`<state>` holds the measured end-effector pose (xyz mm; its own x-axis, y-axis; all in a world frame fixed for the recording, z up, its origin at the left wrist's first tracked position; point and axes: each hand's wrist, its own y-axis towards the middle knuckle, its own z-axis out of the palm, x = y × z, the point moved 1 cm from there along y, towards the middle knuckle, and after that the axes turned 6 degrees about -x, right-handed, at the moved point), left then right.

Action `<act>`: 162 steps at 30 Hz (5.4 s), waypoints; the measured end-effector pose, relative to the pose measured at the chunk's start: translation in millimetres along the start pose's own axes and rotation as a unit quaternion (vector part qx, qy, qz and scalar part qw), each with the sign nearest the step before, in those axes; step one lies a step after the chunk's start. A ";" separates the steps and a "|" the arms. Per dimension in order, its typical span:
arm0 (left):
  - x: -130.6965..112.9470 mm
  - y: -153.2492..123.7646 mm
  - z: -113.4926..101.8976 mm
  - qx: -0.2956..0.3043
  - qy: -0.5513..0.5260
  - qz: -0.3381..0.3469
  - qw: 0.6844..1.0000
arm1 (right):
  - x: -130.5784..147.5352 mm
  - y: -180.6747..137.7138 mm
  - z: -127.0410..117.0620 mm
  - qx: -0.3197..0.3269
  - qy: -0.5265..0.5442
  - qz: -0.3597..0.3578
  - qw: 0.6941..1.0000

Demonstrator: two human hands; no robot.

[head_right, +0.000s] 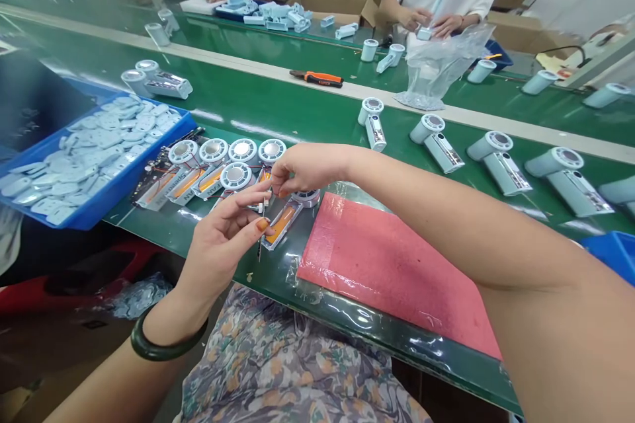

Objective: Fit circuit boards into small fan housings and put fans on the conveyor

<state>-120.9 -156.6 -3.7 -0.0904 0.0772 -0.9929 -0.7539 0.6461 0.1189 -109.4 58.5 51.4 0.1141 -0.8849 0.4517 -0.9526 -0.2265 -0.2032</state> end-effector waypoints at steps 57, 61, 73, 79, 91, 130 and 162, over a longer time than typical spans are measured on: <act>0.8 17.3 -4.3 -0.013 0.400 0.123 0.908 | 7.0 -37.6 105.0 -0.430 -0.019 -0.003 0.903; 4.7 17.4 -6.1 -0.035 0.374 0.084 0.923 | 8.3 -32.0 107.9 -0.439 -0.006 -0.018 0.898; 15.6 18.9 -11.8 -0.042 0.284 -0.023 0.958 | 6.7 -24.8 109.8 -0.455 0.026 -0.037 0.889; 11.7 2.1 -17.0 -0.010 0.309 0.016 0.951 | 8.6 -26.4 109.7 -0.451 0.016 -0.039 0.891; 31.8 -0.5 -2.1 -0.097 0.169 -0.004 0.981 | 10.5 -29.3 115.1 -0.478 0.085 -0.019 0.874; 41.6 2.3 3.6 -0.099 0.331 0.176 0.922 | 6.8 -24.9 118.0 -0.488 0.050 -0.041 0.870; 47.5 1.9 8.3 -0.145 0.300 0.179 0.926 | 3.2 -26.6 119.4 -0.470 0.033 -0.053 0.880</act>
<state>-121.2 -145.3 -50.6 -0.6480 -0.2437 -0.7216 -0.7404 0.4235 0.5219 -50.0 13.1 -45.5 0.2299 -0.8463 0.4805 -0.7535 0.1577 0.6382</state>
